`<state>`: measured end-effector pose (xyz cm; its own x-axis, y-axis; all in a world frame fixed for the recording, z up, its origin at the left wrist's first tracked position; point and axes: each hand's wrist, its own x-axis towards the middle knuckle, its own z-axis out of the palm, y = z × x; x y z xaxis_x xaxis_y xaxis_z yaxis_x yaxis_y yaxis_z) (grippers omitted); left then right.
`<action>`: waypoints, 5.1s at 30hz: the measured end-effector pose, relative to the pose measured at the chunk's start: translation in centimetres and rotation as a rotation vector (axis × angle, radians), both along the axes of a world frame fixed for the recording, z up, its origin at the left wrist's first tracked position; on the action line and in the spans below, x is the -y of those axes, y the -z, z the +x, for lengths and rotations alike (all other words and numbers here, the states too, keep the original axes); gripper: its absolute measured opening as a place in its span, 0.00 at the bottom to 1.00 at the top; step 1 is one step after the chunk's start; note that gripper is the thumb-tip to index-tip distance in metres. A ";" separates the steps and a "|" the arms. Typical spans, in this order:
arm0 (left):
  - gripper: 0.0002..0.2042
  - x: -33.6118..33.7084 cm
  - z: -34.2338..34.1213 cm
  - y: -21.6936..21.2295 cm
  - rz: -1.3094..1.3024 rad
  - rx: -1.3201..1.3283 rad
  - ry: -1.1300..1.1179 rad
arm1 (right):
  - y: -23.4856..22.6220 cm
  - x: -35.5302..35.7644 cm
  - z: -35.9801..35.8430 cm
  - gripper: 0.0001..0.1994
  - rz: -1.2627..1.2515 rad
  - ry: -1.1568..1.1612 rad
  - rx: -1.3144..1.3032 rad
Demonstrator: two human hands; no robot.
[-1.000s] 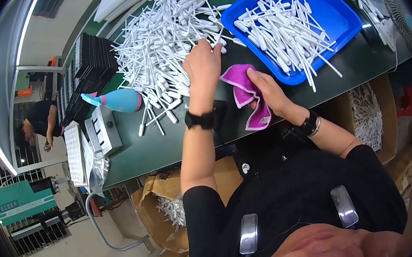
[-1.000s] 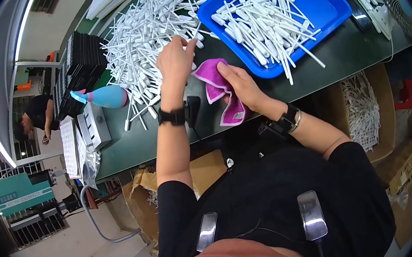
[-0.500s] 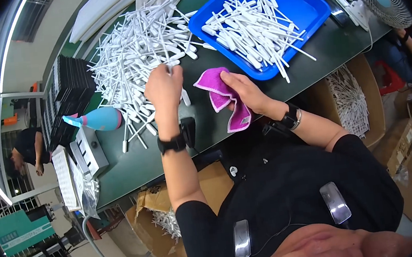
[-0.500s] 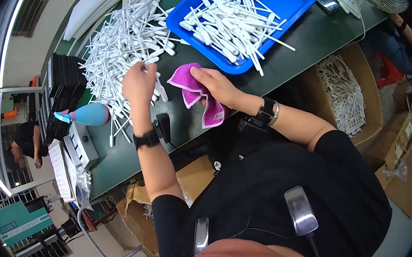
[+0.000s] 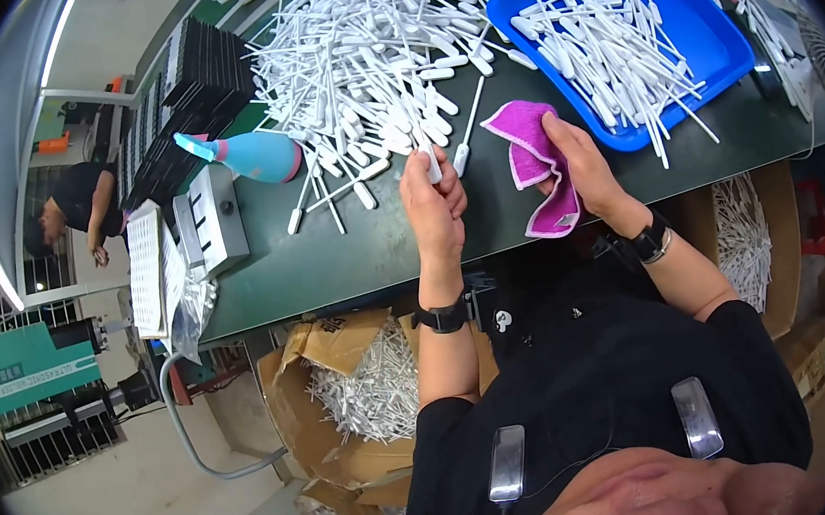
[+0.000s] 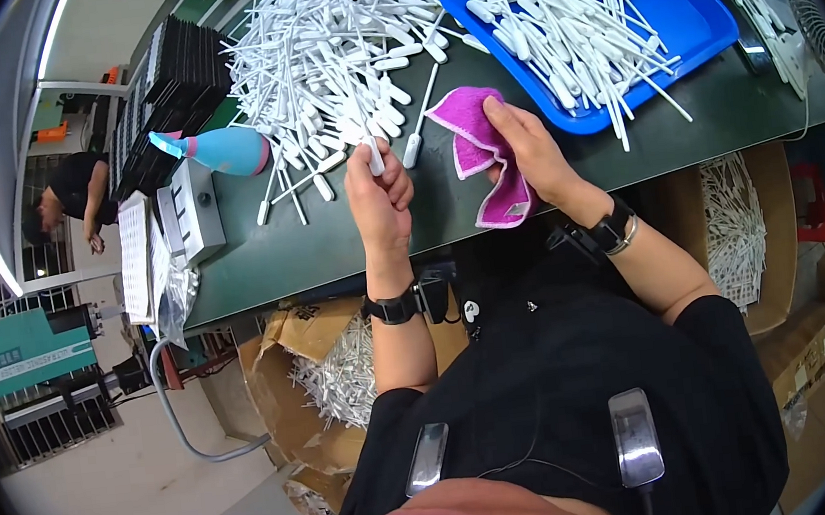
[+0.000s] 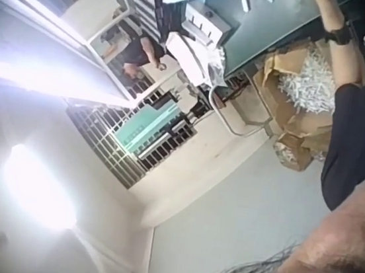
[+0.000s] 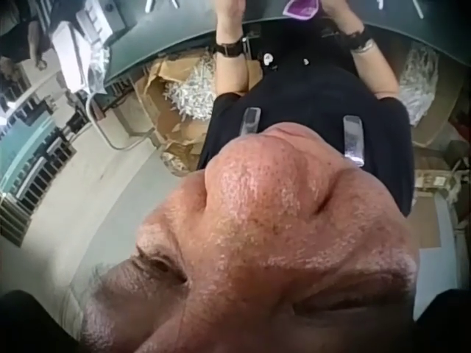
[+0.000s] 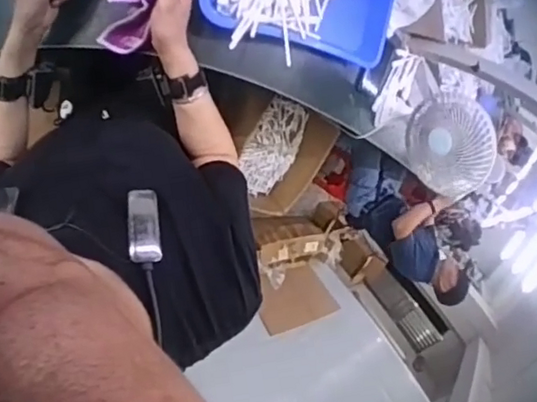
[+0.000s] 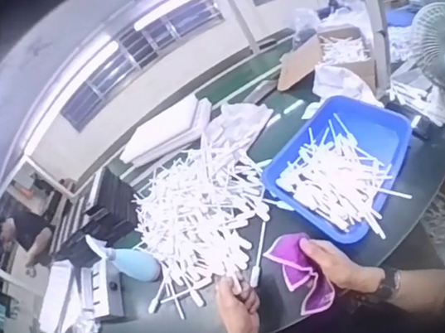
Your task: The person picks up white plastic parts, wipes them with a cloth, and places them into a blue tray, occasionally spraying the cloth with a spray bottle.
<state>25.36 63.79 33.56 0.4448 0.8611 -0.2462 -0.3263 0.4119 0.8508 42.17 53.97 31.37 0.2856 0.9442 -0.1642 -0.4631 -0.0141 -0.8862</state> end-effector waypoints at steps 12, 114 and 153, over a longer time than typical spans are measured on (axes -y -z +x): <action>0.12 2.0 -0.5 -0.3 0.111 -0.066 0.033 | -3.8 -0.4 -2.0 0.19 -0.034 0.180 -0.388; 0.16 0.8 -2.3 2.2 -0.076 0.206 -0.073 | -0.2 2.1 -0.7 0.22 -0.023 0.087 -0.600; 0.11 6.5 0.7 1.0 -0.042 -0.064 0.372 | -3.2 -1.5 -0.9 0.15 0.029 -0.172 -0.196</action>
<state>26.05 57.25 32.54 0.7075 0.6324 -0.3153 -0.0948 0.5271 0.8445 41.24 55.43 34.59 0.0859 0.9812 -0.1728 -0.6194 -0.0833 -0.7807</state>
